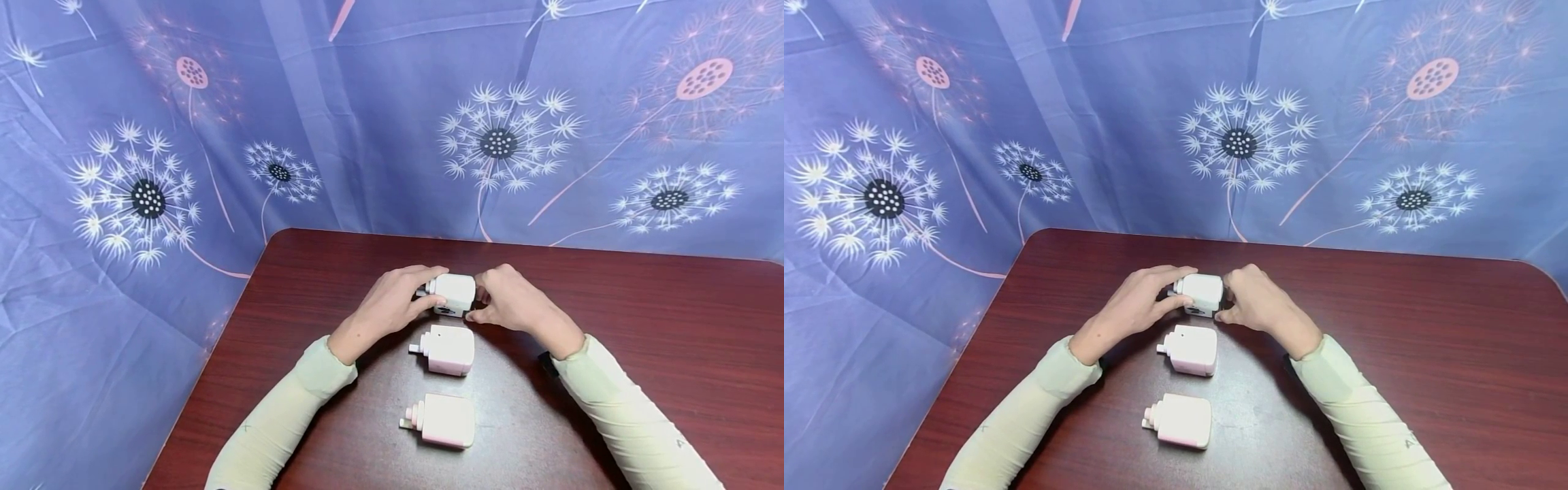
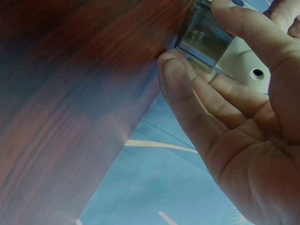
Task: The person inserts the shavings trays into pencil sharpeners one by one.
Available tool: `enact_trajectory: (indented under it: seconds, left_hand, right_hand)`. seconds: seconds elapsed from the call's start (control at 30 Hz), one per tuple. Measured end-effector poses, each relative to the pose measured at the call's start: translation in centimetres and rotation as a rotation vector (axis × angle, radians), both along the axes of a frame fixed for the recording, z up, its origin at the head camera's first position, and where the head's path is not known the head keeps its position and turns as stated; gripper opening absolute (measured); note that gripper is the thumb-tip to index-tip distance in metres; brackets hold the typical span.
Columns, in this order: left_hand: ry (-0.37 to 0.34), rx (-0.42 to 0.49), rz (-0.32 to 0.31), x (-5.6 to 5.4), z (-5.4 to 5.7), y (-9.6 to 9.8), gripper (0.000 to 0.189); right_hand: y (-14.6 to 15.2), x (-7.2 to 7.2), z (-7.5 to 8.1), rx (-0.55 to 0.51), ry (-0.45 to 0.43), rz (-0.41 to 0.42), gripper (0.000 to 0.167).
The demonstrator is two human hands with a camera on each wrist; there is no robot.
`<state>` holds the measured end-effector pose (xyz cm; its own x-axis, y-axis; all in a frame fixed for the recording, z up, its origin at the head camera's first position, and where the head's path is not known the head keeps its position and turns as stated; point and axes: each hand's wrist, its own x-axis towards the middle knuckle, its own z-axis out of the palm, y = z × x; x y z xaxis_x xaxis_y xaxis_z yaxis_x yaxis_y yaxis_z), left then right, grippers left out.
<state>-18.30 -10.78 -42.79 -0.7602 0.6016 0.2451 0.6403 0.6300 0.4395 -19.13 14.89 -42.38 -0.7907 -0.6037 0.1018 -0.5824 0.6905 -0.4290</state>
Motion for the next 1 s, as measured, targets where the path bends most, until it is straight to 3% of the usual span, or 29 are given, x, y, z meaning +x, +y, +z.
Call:
enact_trajectory:
  seconds: [1.0]
  left_hand:
    - [0.005,-0.010,-0.003,-0.03,0.04,-0.10,0.054]
  right_hand:
    - [-0.34,-0.25,-0.04,-0.007,-0.001,-0.028,0.032]
